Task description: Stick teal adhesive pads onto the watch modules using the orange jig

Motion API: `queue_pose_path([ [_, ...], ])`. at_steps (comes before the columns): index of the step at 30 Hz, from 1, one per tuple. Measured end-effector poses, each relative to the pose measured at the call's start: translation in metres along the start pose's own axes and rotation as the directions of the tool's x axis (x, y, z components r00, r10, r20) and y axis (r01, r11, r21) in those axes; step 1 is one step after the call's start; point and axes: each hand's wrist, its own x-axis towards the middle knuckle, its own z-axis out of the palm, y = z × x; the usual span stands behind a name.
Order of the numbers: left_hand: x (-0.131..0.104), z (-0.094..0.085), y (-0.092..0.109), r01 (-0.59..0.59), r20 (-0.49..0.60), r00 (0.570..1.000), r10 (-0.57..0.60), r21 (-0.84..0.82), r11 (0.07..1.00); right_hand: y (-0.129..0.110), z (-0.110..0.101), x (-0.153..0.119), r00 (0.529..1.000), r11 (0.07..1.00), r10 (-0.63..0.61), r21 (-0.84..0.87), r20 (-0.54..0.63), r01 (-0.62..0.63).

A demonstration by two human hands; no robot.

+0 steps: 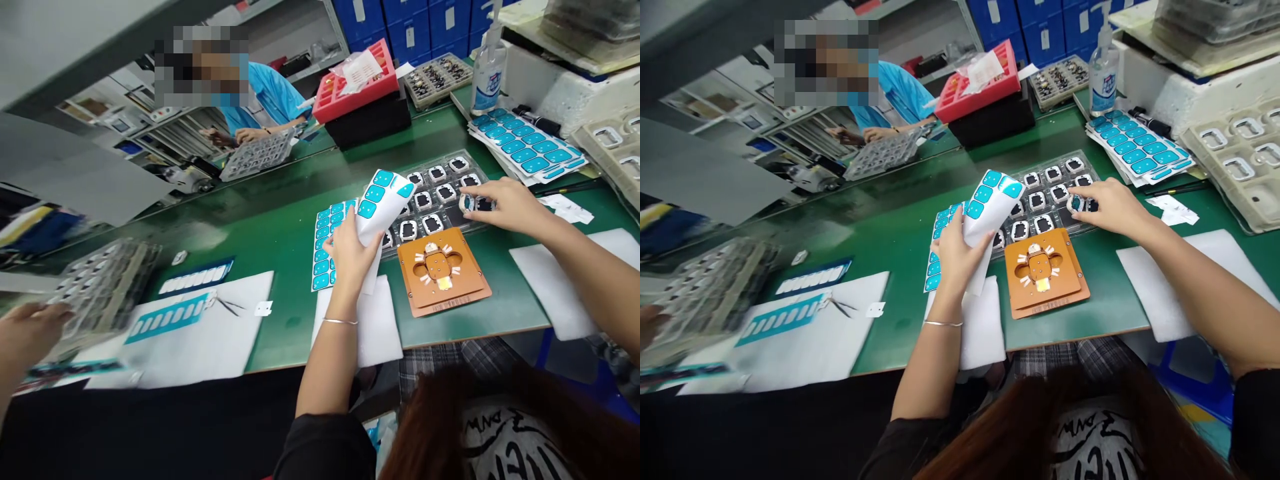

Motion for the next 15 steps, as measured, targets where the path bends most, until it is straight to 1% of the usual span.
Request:
queue_pose_path([
  [3,-0.003,-0.001,0.001,-0.099,-0.115,0.988,0.099,0.004,0.995,0.005,0.005,0.000,0.995,0.996,-0.090,-0.014,0.037,0.091],
  [5,-0.005,0.000,0.001,-0.162,-0.182,0.970,0.161,0.009,0.987,0.003,0.005,0.000,0.987,0.989,-0.146,-0.003,0.063,0.146],
  [7,-0.006,-0.001,0.002,-0.212,-0.231,0.950,0.211,0.019,0.977,-0.003,0.003,-0.001,0.986,0.987,-0.161,0.000,0.054,0.161],
  [8,-0.007,-0.001,0.002,-0.233,-0.248,0.941,0.232,0.026,0.972,-0.008,0.001,-0.001,0.988,0.988,-0.151,0.001,0.017,0.151],
  [10,-0.009,-0.002,0.004,-0.272,-0.271,0.923,0.272,0.037,0.961,-0.022,-0.005,-0.001,0.988,0.992,-0.123,0.028,-0.095,0.126],
  [12,-0.010,-0.004,0.007,-0.321,-0.282,0.905,0.320,0.042,0.946,-0.038,-0.010,-0.002,0.972,0.987,-0.115,0.089,-0.206,0.135],
  [13,-0.011,-0.005,0.008,-0.351,-0.280,0.895,0.348,0.043,0.936,-0.047,-0.012,-0.003,0.963,0.981,-0.121,0.122,-0.241,0.154],
  [15,-0.013,-0.008,0.011,-0.419,-0.265,0.870,0.415,0.045,0.907,-0.059,-0.013,-0.005,0.957,0.963,-0.138,0.191,-0.256,0.191],
])
